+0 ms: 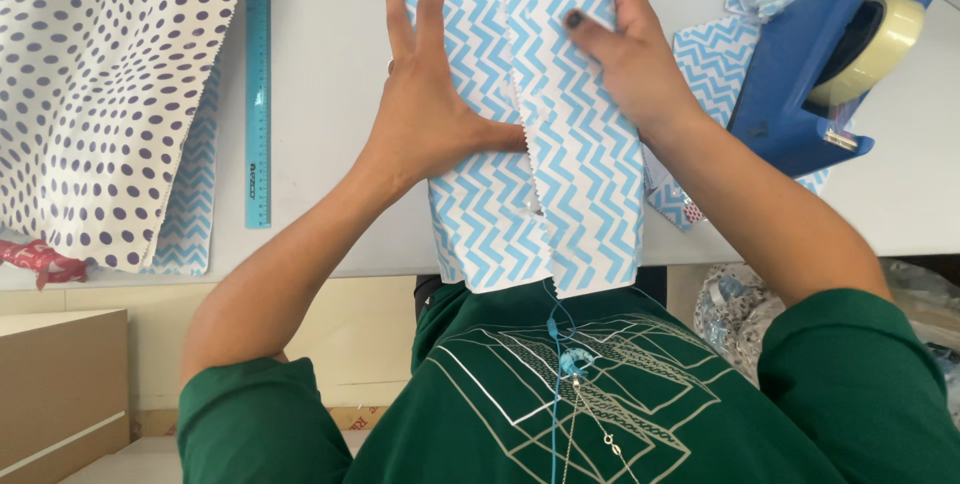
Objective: The person wraps a box in patterned paper by folding the edges and securing them with tape from a dispenser.
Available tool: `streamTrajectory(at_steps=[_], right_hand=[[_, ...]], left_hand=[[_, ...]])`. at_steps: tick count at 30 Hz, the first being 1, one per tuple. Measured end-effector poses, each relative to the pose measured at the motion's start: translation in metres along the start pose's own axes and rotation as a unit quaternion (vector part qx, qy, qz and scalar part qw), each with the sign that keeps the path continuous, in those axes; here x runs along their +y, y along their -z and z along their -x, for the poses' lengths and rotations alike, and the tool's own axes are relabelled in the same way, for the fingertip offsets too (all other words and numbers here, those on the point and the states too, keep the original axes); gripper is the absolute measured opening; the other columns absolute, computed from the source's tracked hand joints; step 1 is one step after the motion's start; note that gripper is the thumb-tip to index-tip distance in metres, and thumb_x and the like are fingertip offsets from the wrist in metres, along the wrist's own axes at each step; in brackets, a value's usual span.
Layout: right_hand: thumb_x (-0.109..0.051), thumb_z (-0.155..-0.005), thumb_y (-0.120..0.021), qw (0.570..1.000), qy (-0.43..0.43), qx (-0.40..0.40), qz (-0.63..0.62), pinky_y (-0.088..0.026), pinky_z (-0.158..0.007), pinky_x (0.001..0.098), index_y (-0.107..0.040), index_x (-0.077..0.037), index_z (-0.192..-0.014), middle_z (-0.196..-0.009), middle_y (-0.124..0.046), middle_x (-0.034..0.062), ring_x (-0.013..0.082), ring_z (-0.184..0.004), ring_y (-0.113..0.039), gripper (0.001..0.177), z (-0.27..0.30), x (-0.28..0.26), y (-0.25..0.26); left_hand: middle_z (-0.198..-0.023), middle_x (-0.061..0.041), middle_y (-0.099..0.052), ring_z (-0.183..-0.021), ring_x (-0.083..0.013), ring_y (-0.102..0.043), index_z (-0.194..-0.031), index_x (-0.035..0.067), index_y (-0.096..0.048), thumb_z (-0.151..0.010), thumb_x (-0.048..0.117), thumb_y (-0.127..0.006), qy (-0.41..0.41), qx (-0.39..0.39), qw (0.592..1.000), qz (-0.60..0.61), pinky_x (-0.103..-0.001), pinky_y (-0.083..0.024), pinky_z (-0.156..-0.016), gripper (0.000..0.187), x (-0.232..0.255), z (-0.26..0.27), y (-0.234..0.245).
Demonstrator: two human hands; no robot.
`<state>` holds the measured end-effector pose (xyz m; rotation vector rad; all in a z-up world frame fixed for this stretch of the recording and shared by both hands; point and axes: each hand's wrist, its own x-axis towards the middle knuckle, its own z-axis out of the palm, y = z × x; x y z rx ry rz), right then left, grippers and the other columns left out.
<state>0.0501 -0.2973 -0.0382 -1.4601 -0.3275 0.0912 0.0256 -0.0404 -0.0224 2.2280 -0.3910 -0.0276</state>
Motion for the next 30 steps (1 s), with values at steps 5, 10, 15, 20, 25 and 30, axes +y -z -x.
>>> streamTrajectory(at_steps=[5, 10, 15, 20, 25, 30], right_hand=[[-0.024, -0.112, -0.082, 0.940, 0.046, -0.018, 0.337, -0.042, -0.131, 0.0552, -0.037, -0.023, -0.171, -0.181, -0.014, 0.0089, 0.0401, -0.171, -0.030, 0.074, 0.007, -0.025, -0.008], [-0.011, -0.112, -0.075, 0.936, 0.050, -0.048, 0.345, -0.033, -0.132, 0.0577, -0.065, -0.016, -0.154, -0.177, -0.028, 0.0144, 0.0398, -0.168, -0.028, 0.043, 0.002, -0.033, -0.013], [-0.012, -0.115, -0.072, 0.926, 0.052, -0.054, 0.369, -0.036, -0.130, 0.0612, -0.077, -0.016, -0.141, -0.176, -0.031, 0.0138, 0.0417, -0.165, -0.031, 0.027, 0.001, -0.031, -0.012], [-0.013, -0.118, -0.065, 0.880, 0.091, -0.090, 0.458, -0.007, -0.132, 0.0732, -0.077, -0.019, -0.148, -0.178, -0.029, 0.0188, 0.0479, -0.165, -0.021, 0.033, 0.005, -0.035, -0.017], [-0.041, -0.112, -0.071, 0.807, 0.152, -0.115, 0.559, -0.011, -0.120, 0.0830, -0.072, -0.019, -0.158, -0.178, -0.034, 0.0134, 0.0494, -0.161, -0.015, 0.051, 0.009, -0.032, -0.020], [-0.078, -0.104, -0.036, 0.757, 0.150, -0.227, 0.594, -0.001, -0.122, 0.0863, -0.034, -0.020, -0.177, -0.183, -0.016, 0.0166, 0.0471, -0.168, -0.010, 0.094, 0.002, -0.036, -0.004]], left_hand=[[-0.179, -0.025, 0.005, -0.149, -0.0538, -0.058, -0.164, 0.028, -0.021, -0.069, 0.055, -0.117, 0.005, 0.002, 1.000, -0.026, -0.057, -0.057, -0.114, 0.138, 0.015, -0.003, 0.002], [-0.179, -0.023, 0.009, -0.165, -0.0515, -0.044, -0.166, 0.031, -0.021, -0.074, 0.053, -0.115, -0.023, -0.012, 1.000, -0.007, -0.060, -0.050, -0.124, 0.134, 0.002, -0.005, 0.004], [-0.183, -0.016, 0.016, -0.175, -0.0437, 0.014, -0.173, 0.032, -0.007, -0.094, 0.024, -0.102, -0.069, -0.106, 0.987, 0.100, -0.058, -0.040, -0.138, 0.124, -0.012, -0.010, 0.029], [-0.175, -0.019, 0.027, -0.156, -0.0597, -0.047, -0.170, 0.036, -0.019, -0.071, 0.046, -0.114, 0.036, -0.138, 0.989, -0.032, -0.056, -0.060, -0.106, 0.138, 0.025, -0.008, 0.029], [-0.174, -0.020, 0.029, -0.148, -0.0621, -0.050, -0.171, 0.034, -0.017, -0.063, 0.042, -0.116, 0.055, -0.137, 0.988, -0.033, -0.061, -0.058, -0.104, 0.146, 0.037, -0.007, 0.030], [-0.174, -0.027, 0.032, -0.160, -0.0620, -0.039, -0.171, 0.034, -0.013, -0.060, 0.047, -0.118, 0.055, -0.126, 0.990, -0.010, -0.059, -0.056, -0.109, 0.154, 0.032, -0.003, 0.025]])
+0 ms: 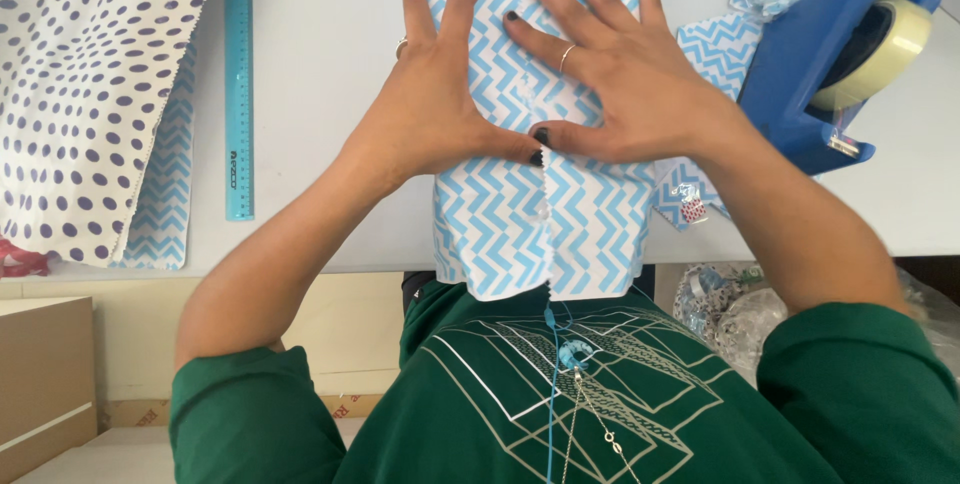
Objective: The person wraps a box in patterned paper by folding the edges and securing them with tape from a dispenser.
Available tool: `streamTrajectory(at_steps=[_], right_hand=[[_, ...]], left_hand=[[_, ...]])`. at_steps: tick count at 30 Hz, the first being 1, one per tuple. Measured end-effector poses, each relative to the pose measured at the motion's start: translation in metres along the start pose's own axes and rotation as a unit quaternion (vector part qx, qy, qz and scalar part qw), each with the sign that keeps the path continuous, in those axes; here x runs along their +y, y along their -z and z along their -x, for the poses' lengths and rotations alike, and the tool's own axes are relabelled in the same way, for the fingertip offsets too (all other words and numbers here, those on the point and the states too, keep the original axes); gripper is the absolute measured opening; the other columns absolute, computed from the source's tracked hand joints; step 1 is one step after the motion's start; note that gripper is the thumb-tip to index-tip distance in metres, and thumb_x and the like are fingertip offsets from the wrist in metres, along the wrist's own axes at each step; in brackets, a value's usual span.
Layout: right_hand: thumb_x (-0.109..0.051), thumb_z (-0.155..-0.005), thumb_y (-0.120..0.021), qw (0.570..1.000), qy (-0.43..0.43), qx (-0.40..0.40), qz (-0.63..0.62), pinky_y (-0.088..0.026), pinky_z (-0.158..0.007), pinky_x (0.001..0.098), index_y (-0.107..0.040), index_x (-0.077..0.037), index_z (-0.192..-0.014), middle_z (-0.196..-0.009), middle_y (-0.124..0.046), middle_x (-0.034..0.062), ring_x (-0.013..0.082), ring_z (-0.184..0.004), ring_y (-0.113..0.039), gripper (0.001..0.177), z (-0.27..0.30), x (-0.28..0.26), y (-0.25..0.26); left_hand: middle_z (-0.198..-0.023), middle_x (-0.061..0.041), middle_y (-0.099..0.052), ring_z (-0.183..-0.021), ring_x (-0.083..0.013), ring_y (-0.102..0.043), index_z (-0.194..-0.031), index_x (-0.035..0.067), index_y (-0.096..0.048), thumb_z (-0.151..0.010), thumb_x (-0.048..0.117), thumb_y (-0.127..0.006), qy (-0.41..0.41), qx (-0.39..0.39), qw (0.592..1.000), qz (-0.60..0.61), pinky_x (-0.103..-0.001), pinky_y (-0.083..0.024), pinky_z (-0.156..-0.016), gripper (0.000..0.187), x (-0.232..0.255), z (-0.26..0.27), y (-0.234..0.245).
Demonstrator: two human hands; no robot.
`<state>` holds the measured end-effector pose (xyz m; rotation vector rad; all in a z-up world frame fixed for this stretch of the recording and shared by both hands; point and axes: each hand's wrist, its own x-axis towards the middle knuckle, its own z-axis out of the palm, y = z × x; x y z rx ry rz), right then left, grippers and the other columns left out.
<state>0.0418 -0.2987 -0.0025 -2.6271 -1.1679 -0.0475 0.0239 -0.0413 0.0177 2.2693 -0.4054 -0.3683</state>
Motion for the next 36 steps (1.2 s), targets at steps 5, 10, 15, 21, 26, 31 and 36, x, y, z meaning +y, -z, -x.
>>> streamTrajectory(at_steps=[5, 10, 15, 21, 26, 31, 36], right_hand=[[-0.078, -0.101, -0.043, 0.997, -0.005, -0.077, 0.019, 0.002, -0.122, 0.0832, -0.024, -0.022, -0.179, -0.184, -0.004, 0.0132, 0.0446, -0.168, 0.000, 0.098, -0.005, -0.001, 0.011], [-0.079, -0.100, -0.043, 0.998, -0.001, -0.066, 0.008, 0.002, -0.122, 0.0836, -0.028, -0.021, -0.177, -0.184, -0.009, 0.0142, 0.0470, -0.168, -0.005, 0.097, -0.005, -0.003, 0.013], [-0.069, -0.102, -0.052, 0.997, -0.004, -0.071, 0.012, 0.001, -0.123, 0.0831, -0.024, -0.025, -0.177, -0.184, -0.008, 0.0121, 0.0454, -0.169, -0.004, 0.091, -0.005, -0.002, 0.014], [-0.077, -0.098, -0.049, 0.998, -0.011, -0.064, -0.003, -0.003, -0.120, 0.0853, -0.035, -0.021, -0.173, -0.183, -0.018, 0.0130, 0.0453, -0.168, -0.011, 0.094, -0.010, -0.010, 0.020], [-0.086, -0.081, -0.060, 0.995, -0.051, -0.056, -0.058, -0.001, -0.125, 0.0712, -0.025, -0.019, -0.174, -0.180, -0.031, 0.0102, 0.0413, -0.166, -0.022, 0.120, -0.016, -0.011, 0.029], [-0.089, -0.078, -0.056, 0.996, -0.045, -0.050, -0.059, 0.000, -0.127, 0.0706, -0.021, -0.019, -0.175, -0.182, -0.028, 0.0080, 0.0401, -0.167, -0.024, 0.125, -0.015, -0.012, 0.027], [-0.088, -0.072, -0.064, 0.993, -0.065, -0.059, -0.074, 0.001, -0.129, 0.0667, -0.021, -0.021, -0.175, -0.185, -0.013, 0.0116, 0.0416, -0.168, -0.023, 0.130, -0.015, -0.008, 0.026]], left_hand=[[-0.182, -0.016, 0.013, -0.168, -0.0679, 0.005, -0.176, 0.027, -0.018, -0.069, 0.053, -0.122, -0.082, 0.064, 0.993, -0.047, -0.084, -0.023, -0.126, 0.152, -0.015, 0.008, -0.022], [-0.180, -0.023, -0.012, -0.158, -0.0670, 0.005, -0.171, 0.024, -0.027, -0.059, 0.078, -0.109, -0.135, 0.069, 0.966, -0.207, -0.081, -0.042, -0.109, 0.149, 0.002, 0.036, -0.041], [-0.179, -0.025, -0.023, -0.161, -0.0623, 0.001, -0.171, 0.020, -0.025, -0.077, 0.065, -0.092, -0.203, -0.025, 0.965, -0.162, -0.087, -0.017, -0.114, 0.124, 0.012, 0.062, -0.010], [-0.181, -0.015, -0.024, -0.168, -0.0496, -0.037, -0.162, 0.021, -0.043, -0.112, 0.040, -0.068, -0.237, 0.114, 0.954, 0.143, -0.072, -0.052, -0.124, 0.059, -0.050, 0.007, 0.018], [-0.184, -0.016, 0.005, -0.174, -0.0384, -0.006, -0.173, 0.021, -0.017, -0.094, 0.042, -0.087, -0.145, 0.047, 0.966, 0.209, -0.056, -0.021, -0.138, 0.108, -0.070, -0.042, 0.003], [-0.180, -0.020, 0.026, -0.173, -0.0417, 0.002, -0.174, 0.027, -0.005, -0.092, 0.044, -0.089, -0.100, 0.018, 0.978, 0.182, -0.057, -0.023, -0.134, 0.119, -0.057, -0.038, 0.009], [-0.177, -0.016, 0.034, -0.170, -0.0426, -0.024, -0.173, 0.033, -0.008, -0.086, 0.046, -0.090, -0.039, -0.014, 0.988, 0.147, -0.050, -0.044, -0.125, 0.120, -0.040, -0.038, 0.016]])
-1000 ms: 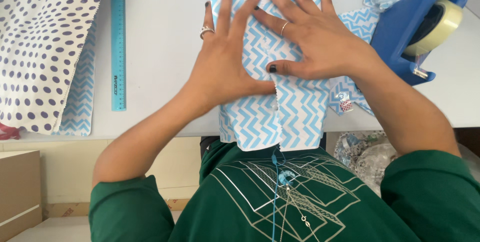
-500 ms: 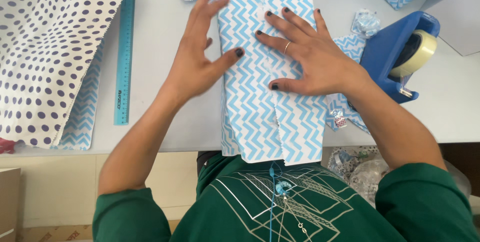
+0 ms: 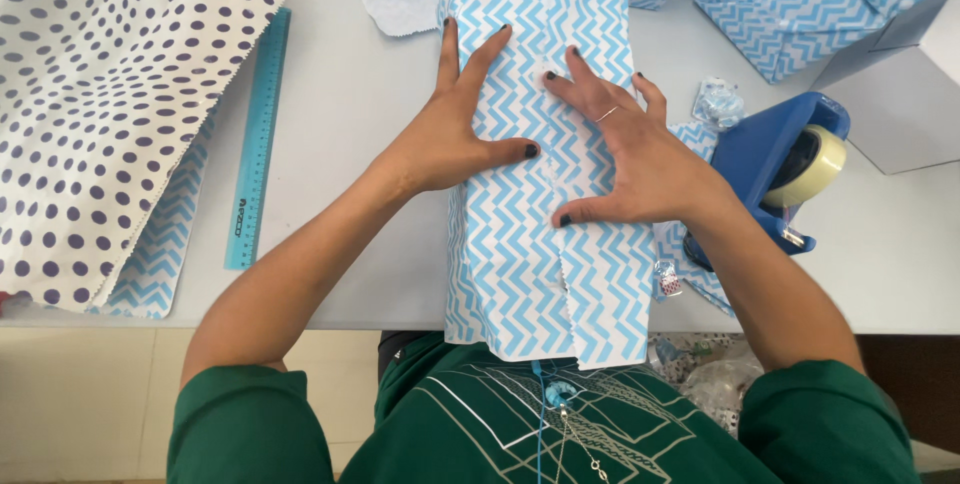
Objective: The person wraps a box in patterned paper by folding the edges and securing them with tape from a dispenser.
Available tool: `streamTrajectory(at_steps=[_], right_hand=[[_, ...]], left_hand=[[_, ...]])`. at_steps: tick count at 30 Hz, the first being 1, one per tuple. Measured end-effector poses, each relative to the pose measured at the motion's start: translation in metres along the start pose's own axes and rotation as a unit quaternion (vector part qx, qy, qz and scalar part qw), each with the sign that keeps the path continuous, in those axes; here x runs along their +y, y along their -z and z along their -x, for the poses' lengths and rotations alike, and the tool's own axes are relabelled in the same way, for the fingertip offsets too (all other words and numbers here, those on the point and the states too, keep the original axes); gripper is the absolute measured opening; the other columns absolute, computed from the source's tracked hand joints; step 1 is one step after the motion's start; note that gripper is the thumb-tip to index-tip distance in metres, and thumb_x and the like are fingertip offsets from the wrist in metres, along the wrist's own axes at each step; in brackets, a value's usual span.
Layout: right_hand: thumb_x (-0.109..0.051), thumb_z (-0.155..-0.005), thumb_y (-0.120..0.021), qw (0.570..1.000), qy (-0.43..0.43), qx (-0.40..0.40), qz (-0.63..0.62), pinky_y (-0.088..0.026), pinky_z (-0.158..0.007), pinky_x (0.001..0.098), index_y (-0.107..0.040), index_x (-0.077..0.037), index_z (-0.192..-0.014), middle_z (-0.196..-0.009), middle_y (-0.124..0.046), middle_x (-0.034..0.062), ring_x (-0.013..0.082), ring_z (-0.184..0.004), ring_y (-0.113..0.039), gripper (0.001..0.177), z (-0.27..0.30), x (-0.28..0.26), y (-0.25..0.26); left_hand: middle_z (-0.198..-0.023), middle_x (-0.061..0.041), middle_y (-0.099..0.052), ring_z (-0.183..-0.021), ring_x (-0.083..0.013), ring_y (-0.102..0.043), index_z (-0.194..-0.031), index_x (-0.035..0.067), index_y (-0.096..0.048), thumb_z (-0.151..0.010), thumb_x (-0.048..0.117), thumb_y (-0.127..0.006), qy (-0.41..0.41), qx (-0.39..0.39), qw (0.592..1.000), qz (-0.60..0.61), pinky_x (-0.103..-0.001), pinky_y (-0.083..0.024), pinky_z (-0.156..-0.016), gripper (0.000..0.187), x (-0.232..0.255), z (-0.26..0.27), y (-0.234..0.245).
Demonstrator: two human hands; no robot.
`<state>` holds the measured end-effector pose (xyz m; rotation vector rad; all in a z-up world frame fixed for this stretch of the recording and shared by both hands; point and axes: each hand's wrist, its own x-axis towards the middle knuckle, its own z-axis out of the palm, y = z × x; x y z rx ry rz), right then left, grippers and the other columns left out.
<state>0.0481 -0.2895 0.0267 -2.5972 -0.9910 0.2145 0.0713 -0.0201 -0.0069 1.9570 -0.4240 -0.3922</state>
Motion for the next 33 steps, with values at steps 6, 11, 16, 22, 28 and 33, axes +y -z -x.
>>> streamTrajectory(at_steps=[6, 11, 16, 22, 28, 33], right_hand=[[-0.068, -0.062, -0.093, 0.995, 0.000, 0.060, -0.085, -0.006, -0.134, 0.0639, 0.017, -0.024, -0.173, -0.189, 0.000, 0.0155, 0.0441, -0.172, -0.034, 0.163, 0.000, 0.009, 0.000], [-0.062, -0.066, -0.095, 0.996, 0.002, 0.063, -0.070, -0.003, -0.132, 0.0647, 0.019, -0.031, -0.172, -0.186, -0.029, 0.0224, 0.0426, -0.175, -0.014, 0.159, -0.001, 0.031, 0.008], [-0.064, -0.066, -0.093, 0.993, -0.018, 0.067, -0.095, 0.000, -0.132, 0.0698, 0.017, -0.027, -0.172, -0.187, -0.019, 0.0191, 0.0442, -0.174, -0.016, 0.157, 0.001, 0.035, 0.006], [-0.067, -0.063, -0.093, 0.994, -0.063, 0.026, -0.081, 0.004, -0.132, 0.0637, 0.012, -0.019, -0.172, -0.186, -0.020, 0.0136, 0.0407, -0.171, -0.018, 0.159, -0.011, 0.019, 0.016], [-0.074, -0.056, -0.094, 0.994, -0.091, 0.007, -0.054, 0.002, -0.132, 0.0588, 0.010, -0.014, -0.171, -0.182, -0.031, 0.0146, 0.0380, -0.168, -0.024, 0.167, -0.023, 0.008, 0.016], [-0.072, -0.054, -0.098, 0.992, -0.109, 0.005, -0.068, 0.002, -0.133, 0.0578, 0.018, -0.012, -0.168, -0.182, -0.032, 0.0148, 0.0387, -0.169, -0.021, 0.174, -0.024, 0.008, 0.014]], left_hand=[[-0.177, -0.021, 0.033, -0.170, -0.0421, -0.022, -0.171, 0.034, -0.022, -0.082, 0.037, -0.095, -0.024, 0.025, 0.998, 0.044, -0.051, -0.040, -0.127, 0.115, -0.001, -0.006, -0.006], [-0.176, -0.014, 0.031, -0.172, -0.0424, -0.006, -0.166, 0.030, -0.045, -0.079, 0.050, -0.094, -0.022, 0.027, 0.999, -0.004, -0.054, -0.038, -0.128, 0.102, 0.009, -0.031, -0.010], [-0.178, -0.002, 0.019, -0.163, -0.0631, 0.015, -0.167, 0.025, -0.050, -0.080, 0.059, -0.093, -0.057, 0.017, 0.992, -0.112, -0.078, -0.027, -0.122, 0.102, 0.013, -0.047, -0.011], [-0.181, -0.004, -0.006, -0.157, -0.0617, 0.023, -0.166, 0.019, -0.045, -0.084, 0.058, -0.088, -0.073, 0.007, 0.988, -0.138, -0.078, -0.014, -0.123, 0.101, 0.013, -0.049, -0.012], [-0.179, -0.013, -0.016, -0.159, -0.0596, 0.009, -0.164, 0.014, -0.047, -0.104, 0.049, -0.066, -0.142, 0.031, 0.975, -0.169, -0.076, 0.000, -0.126, 0.072, 0.001, -0.052, -0.015], [-0.182, -0.007, -0.004, -0.154, -0.0705, 0.021, -0.164, 0.016, -0.048, -0.103, 0.041, -0.071, -0.116, 0.028, 0.982, -0.144, -0.081, -0.008, -0.124, 0.070, 0.000, -0.051, -0.017]])
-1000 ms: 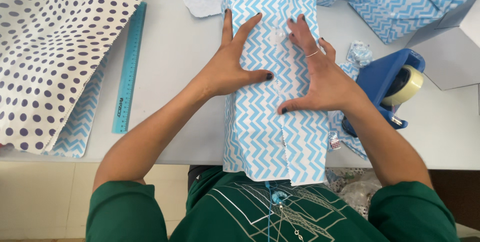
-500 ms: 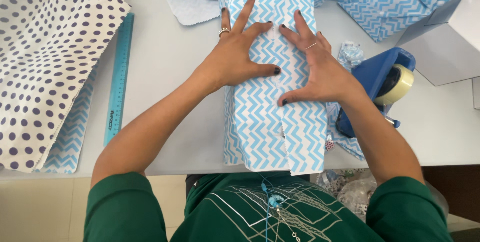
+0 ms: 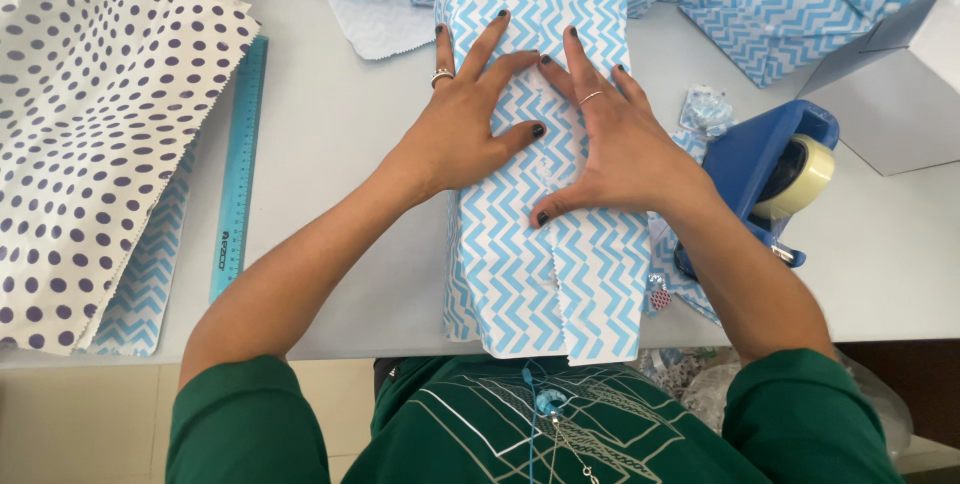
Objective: The person wraps a box in patterned paper by folding the edges and securing them with tape from a dispenser.
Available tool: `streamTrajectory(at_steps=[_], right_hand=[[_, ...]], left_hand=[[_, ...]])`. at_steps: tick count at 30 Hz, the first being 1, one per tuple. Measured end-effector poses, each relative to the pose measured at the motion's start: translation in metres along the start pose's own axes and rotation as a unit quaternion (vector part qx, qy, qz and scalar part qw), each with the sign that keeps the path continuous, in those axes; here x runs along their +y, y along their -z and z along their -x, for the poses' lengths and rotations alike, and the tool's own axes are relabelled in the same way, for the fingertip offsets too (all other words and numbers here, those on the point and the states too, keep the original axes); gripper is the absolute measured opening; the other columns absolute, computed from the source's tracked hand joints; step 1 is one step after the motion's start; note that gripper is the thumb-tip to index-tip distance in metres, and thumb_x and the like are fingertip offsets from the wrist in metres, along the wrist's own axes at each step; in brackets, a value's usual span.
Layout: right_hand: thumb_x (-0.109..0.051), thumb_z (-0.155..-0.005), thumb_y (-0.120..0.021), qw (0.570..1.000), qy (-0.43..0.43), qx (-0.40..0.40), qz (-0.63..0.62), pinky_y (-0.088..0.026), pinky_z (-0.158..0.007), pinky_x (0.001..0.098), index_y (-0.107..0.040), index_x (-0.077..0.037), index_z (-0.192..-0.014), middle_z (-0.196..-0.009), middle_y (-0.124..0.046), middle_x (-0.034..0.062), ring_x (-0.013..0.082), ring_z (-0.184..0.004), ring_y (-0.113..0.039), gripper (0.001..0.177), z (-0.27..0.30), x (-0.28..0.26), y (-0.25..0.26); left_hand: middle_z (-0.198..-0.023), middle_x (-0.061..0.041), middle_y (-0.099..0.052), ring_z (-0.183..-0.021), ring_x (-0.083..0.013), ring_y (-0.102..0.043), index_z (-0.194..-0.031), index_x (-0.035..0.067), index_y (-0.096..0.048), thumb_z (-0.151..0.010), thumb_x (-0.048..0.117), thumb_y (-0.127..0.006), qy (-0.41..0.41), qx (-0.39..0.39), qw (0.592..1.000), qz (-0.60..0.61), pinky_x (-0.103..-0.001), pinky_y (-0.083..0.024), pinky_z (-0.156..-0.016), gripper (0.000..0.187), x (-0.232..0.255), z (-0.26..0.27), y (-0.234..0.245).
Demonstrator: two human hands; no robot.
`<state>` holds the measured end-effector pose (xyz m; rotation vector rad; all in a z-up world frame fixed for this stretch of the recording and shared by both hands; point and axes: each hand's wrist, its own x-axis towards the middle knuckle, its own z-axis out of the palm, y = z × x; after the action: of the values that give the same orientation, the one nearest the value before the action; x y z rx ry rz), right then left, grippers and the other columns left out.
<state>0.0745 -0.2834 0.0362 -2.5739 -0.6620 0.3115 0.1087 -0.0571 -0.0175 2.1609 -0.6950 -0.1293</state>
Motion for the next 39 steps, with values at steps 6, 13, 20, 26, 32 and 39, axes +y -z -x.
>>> streamTrajectory(at_steps=[6, 13, 20, 26, 32, 39], right_hand=[[-0.077, -0.052, -0.096, 0.999, 0.024, 0.019, 0.020, -0.001, -0.131, 0.0587, 0.013, -0.014, -0.171, -0.180, -0.036, 0.0159, 0.0380, -0.165, -0.032, 0.173, 0.001, 0.003, -0.002], [-0.088, -0.053, -0.081, 0.996, 0.049, 0.031, 0.063, -0.005, -0.130, 0.0604, -0.002, -0.015, -0.175, -0.182, -0.021, 0.0142, 0.0402, -0.168, -0.014, 0.162, -0.001, 0.013, -0.007], [-0.089, -0.054, -0.086, 0.997, 0.033, 0.021, 0.071, -0.002, -0.131, 0.0575, -0.002, -0.011, -0.174, -0.182, -0.010, 0.0226, 0.0399, -0.169, -0.003, 0.166, -0.002, 0.008, -0.005], [-0.055, -0.102, -0.060, 0.967, 0.131, 0.197, -0.098, -0.054, -0.119, 0.0493, -0.057, -0.007, -0.152, -0.153, -0.065, 0.0176, 0.0333, -0.142, -0.065, 0.069, 0.083, 0.002, 0.005], [0.003, -0.130, -0.070, 0.846, -0.191, 0.498, -0.014, -0.049, -0.069, 0.0335, -0.077, 0.020, -0.155, -0.090, -0.068, 0.0205, 0.0232, -0.073, -0.063, 0.031, 0.222, 0.075, -0.040], [-0.022, -0.118, -0.068, 0.811, -0.365, 0.403, -0.214, -0.040, -0.055, 0.0252, -0.080, -0.008, -0.123, -0.062, -0.057, 0.0016, 0.0077, -0.056, -0.048, 0.019, 0.243, 0.129, -0.054]], left_hand=[[-0.182, -0.013, -0.002, -0.156, -0.0654, 0.022, -0.168, 0.020, -0.039, -0.101, 0.040, -0.073, 0.005, -0.007, 1.000, -0.012, -0.077, 0.000, -0.127, 0.077, 0.004, -0.003, 0.002], [-0.182, 0.002, 0.012, -0.166, -0.0568, 0.015, -0.166, 0.039, -0.048, -0.087, 0.052, -0.079, 0.121, -0.043, 0.991, -0.034, -0.072, -0.033, -0.117, 0.086, 0.025, -0.018, 0.020], [-0.182, 0.003, 0.009, -0.169, -0.0533, 0.009, -0.161, 0.044, -0.054, -0.090, 0.060, -0.074, 0.113, 0.012, 0.990, -0.082, -0.074, -0.050, -0.101, 0.076, 0.021, -0.016, 0.010], [-0.179, 0.000, 0.014, -0.169, -0.0510, 0.012, -0.165, 0.037, -0.057, -0.095, 0.070, -0.070, 0.092, 0.000, 0.992, -0.089, -0.072, -0.052, -0.098, 0.078, 0.018, -0.016, 0.014], [-0.180, -0.001, 0.011, -0.169, -0.0496, 0.009, -0.163, 0.034, -0.059, -0.095, 0.066, -0.071, 0.092, -0.019, 0.992, -0.083, -0.071, -0.051, -0.101, 0.076, 0.030, -0.023, 0.014], [-0.180, -0.006, 0.008, -0.166, -0.0535, 0.008, -0.165, 0.033, -0.058, -0.096, 0.062, -0.073, 0.066, -0.052, 0.992, -0.096, -0.081, -0.039, -0.110, 0.076, 0.044, -0.032, 0.007]])
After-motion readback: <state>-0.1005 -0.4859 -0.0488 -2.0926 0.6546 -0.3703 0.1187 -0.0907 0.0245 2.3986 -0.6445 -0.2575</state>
